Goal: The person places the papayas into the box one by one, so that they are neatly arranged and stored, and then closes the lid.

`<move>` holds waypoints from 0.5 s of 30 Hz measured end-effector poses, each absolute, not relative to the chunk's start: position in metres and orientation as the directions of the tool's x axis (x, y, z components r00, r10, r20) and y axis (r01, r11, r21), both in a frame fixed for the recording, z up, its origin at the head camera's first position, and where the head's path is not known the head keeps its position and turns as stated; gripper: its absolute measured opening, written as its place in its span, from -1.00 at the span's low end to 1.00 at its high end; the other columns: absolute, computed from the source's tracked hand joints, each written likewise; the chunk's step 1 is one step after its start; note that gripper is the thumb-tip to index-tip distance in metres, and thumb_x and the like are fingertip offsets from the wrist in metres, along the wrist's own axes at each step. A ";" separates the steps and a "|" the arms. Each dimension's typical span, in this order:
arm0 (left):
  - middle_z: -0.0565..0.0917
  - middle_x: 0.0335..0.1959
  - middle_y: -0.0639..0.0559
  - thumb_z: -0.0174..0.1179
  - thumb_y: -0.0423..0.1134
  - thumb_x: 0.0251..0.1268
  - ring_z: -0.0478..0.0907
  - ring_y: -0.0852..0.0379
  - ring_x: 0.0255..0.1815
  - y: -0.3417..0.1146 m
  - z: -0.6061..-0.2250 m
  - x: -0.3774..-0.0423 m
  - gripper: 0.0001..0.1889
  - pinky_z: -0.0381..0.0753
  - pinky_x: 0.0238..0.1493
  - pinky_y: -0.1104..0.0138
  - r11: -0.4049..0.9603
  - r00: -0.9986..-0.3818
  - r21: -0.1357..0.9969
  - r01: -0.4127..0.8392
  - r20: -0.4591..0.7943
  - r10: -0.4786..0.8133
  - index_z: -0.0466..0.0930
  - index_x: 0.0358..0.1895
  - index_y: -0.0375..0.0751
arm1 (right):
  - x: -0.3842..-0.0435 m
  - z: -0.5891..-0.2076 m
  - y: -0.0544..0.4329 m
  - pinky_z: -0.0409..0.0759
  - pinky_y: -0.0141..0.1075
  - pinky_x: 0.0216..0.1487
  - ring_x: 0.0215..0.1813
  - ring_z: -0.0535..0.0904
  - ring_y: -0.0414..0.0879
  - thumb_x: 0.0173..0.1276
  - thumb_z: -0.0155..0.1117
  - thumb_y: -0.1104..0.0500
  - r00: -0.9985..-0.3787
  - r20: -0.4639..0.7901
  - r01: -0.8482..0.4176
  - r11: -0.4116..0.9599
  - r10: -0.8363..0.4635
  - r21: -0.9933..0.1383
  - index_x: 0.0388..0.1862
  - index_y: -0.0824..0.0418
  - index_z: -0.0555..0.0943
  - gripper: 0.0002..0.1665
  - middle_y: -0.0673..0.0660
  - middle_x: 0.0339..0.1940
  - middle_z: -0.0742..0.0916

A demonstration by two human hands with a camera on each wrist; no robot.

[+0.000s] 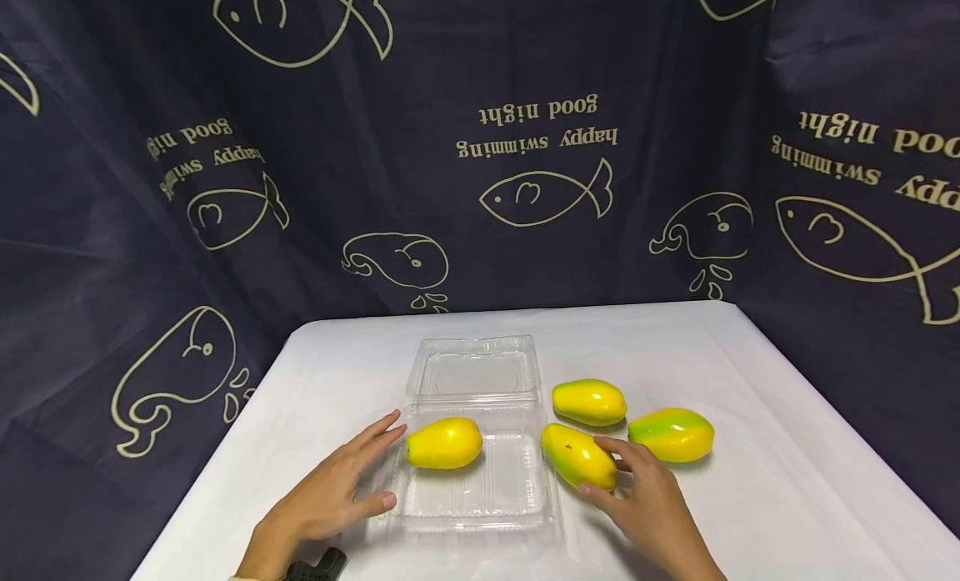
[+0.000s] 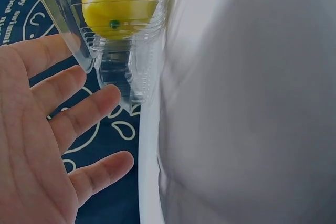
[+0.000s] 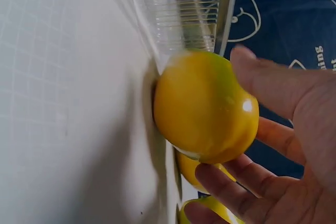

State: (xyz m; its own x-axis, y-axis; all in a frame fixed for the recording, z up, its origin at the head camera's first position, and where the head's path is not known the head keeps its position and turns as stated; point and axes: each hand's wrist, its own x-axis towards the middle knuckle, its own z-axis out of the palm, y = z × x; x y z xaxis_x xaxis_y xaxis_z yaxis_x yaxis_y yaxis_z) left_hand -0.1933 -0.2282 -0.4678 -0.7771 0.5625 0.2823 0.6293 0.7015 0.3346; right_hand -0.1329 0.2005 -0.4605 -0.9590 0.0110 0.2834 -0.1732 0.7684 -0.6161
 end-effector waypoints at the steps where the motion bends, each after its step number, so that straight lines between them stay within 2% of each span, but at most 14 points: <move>1: 0.12 0.64 0.10 0.25 0.26 0.22 0.26 0.03 0.56 -0.228 -0.468 -0.193 -0.14 0.48 0.25 -0.21 0.702 -0.777 0.334 0.629 0.283 0.562 0.21 0.57 0.08 | -0.133 -0.461 0.201 0.72 -0.03 -0.07 0.06 0.70 0.14 0.05 0.61 -0.13 -0.961 0.276 -0.166 0.767 0.015 -0.620 0.26 0.11 0.58 -0.19 0.28 0.19 0.69; 9: 0.13 0.64 0.10 0.26 0.25 0.22 0.27 0.01 0.56 -0.228 -0.468 -0.193 -0.13 0.47 0.24 -0.23 0.704 -0.779 0.334 0.627 0.279 0.561 0.21 0.57 0.09 | -0.133 -0.464 0.201 0.71 0.05 -0.05 0.02 0.72 0.22 0.12 0.58 -0.04 -0.980 0.189 -0.076 0.760 0.063 -0.646 0.34 0.13 0.51 -0.18 0.42 0.28 0.62; 15: 0.13 0.64 0.10 0.26 0.26 0.21 0.27 0.02 0.56 -0.230 -0.469 -0.193 -0.12 0.50 0.26 -0.18 0.703 -0.768 0.312 0.640 0.288 0.572 0.20 0.57 0.09 | -0.133 -0.466 0.202 0.71 0.05 -0.05 0.01 0.73 0.19 0.16 0.55 -0.10 -0.987 0.139 -0.032 0.747 0.081 -0.664 0.38 0.09 0.48 -0.17 0.43 0.31 0.58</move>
